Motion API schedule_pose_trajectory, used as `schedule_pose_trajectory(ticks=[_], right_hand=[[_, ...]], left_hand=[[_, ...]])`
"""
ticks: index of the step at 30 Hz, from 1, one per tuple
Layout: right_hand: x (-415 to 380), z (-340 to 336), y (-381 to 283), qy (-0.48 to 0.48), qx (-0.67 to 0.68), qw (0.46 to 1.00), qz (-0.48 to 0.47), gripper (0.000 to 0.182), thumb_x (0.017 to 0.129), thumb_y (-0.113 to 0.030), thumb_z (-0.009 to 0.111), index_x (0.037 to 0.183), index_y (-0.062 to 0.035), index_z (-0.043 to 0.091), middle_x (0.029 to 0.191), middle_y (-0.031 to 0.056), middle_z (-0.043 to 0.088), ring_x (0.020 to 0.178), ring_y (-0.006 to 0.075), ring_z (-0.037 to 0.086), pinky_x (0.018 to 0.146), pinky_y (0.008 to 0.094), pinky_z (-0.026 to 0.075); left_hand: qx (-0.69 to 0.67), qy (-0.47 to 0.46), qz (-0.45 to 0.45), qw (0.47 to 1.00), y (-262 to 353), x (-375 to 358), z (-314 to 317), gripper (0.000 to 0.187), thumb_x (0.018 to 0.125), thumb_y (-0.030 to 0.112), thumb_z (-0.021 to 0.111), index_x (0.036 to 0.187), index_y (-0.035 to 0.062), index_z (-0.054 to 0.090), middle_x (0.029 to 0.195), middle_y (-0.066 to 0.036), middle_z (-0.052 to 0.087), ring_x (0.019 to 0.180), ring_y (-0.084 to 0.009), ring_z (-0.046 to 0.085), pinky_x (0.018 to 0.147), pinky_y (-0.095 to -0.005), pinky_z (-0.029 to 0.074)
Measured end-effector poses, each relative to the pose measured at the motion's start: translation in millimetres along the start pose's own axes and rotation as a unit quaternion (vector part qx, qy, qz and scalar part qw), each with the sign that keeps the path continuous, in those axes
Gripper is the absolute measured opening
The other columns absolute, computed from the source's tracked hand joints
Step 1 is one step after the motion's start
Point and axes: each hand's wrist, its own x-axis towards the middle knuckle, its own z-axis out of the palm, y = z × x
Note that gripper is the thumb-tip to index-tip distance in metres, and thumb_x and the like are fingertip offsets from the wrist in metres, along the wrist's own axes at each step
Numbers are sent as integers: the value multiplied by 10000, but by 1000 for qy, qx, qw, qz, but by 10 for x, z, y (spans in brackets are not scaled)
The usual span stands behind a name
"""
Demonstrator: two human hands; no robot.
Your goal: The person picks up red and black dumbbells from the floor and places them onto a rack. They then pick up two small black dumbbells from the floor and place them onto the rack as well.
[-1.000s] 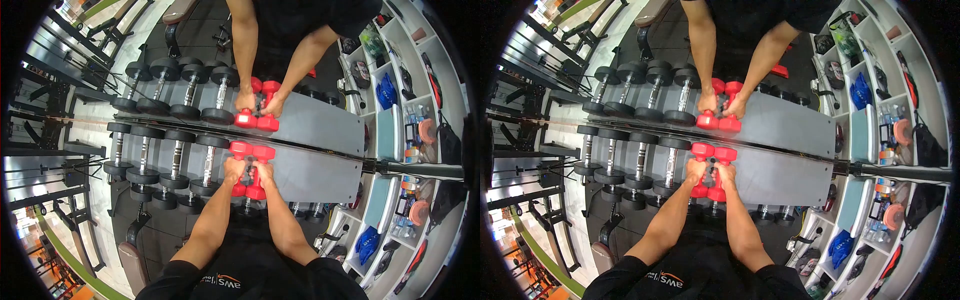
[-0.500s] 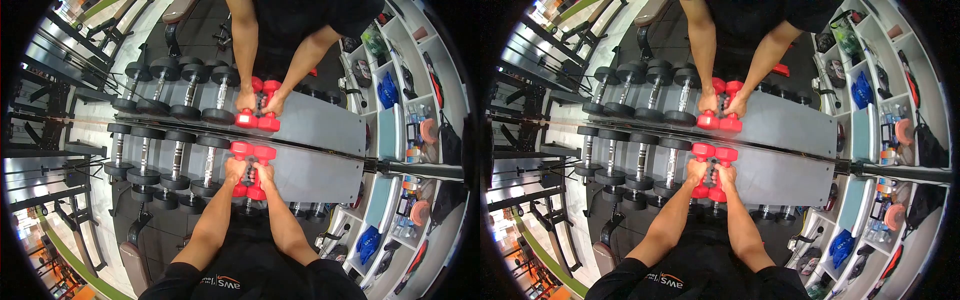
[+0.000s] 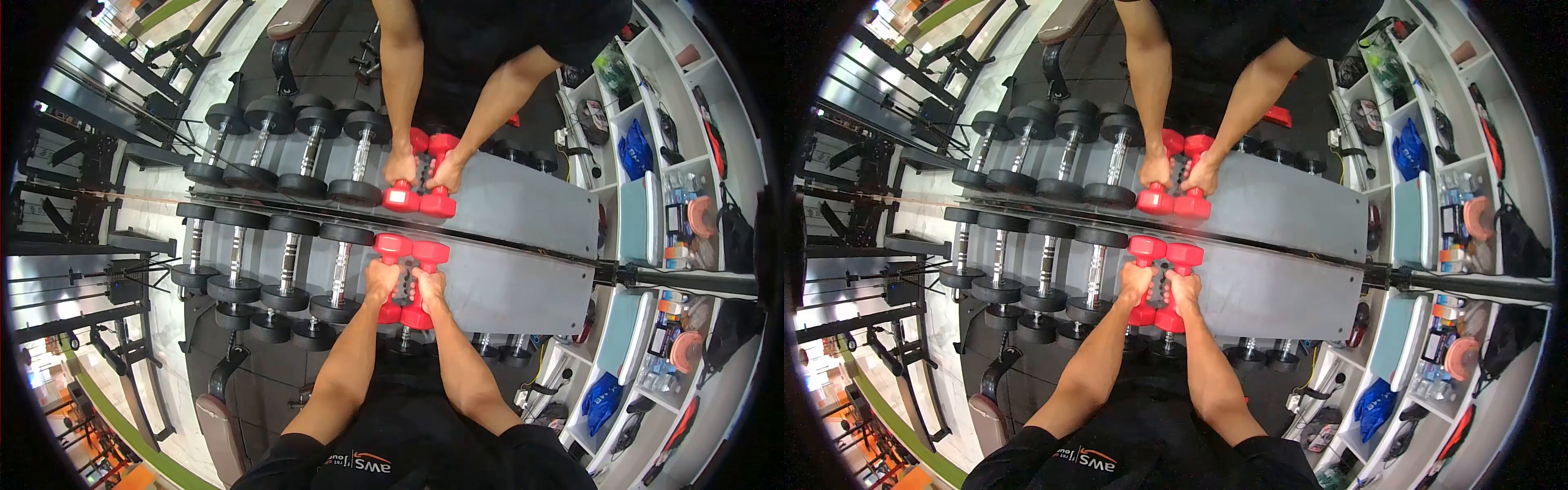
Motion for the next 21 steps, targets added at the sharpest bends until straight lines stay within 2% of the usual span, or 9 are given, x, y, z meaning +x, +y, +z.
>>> schedule_pose_trajectory(ticks=[2, 5, 14, 16, 21], right_hand=[[7, 10, 11, 6, -9, 1000, -5, 112, 789, -121, 665, 815, -24, 616, 615, 80, 574, 450, 192, 539, 406, 349, 469], [-68, 24, -48, 17, -9, 1000, -9, 111, 786, -116, 668, 809, -21, 615, 614, 82, 571, 448, 194, 537, 398, 351, 461], [-43, 17, -34, 11, 5, 1000, -5, 105, 774, -99, 676, 782, -12, 618, 611, 86, 571, 443, 201, 535, 388, 358, 447], [-42, 0, -39, 6, 12, 1000, -3, 122, 762, -108, 702, 772, -3, 642, 623, 94, 591, 460, 212, 561, 394, 367, 463], [12, -167, -41, -47, 34, 998, 12, 115, 771, -111, 677, 815, -21, 620, 618, 78, 571, 461, 197, 542, 405, 359, 464]], left_hand=[[-5, -6, -3, 1000, -17, 13, 4, 175, 759, 132, 678, 851, -17, 662, 628, -107, 616, 440, -189, 569, 380, -355, 450], [-37, -11, -3, 999, -37, 8, 7, 139, 757, 111, 683, 842, 8, 643, 618, -104, 591, 426, -190, 541, 370, -357, 446], [-61, -39, 19, 997, -168, 119, 4, 123, 759, 98, 692, 826, 6, 645, 604, -93, 595, 408, -173, 534, 346, -346, 417], [-58, -34, 21, 998, -126, 78, 3, 105, 755, 92, 689, 804, 10, 643, 596, -91, 594, 411, -171, 539, 347, -348, 418], [-11, 19, 26, 999, -130, 57, 147, 106, 733, 100, 671, 758, 0, 644, 582, -95, 600, 421, -185, 557, 363, -356, 439]])
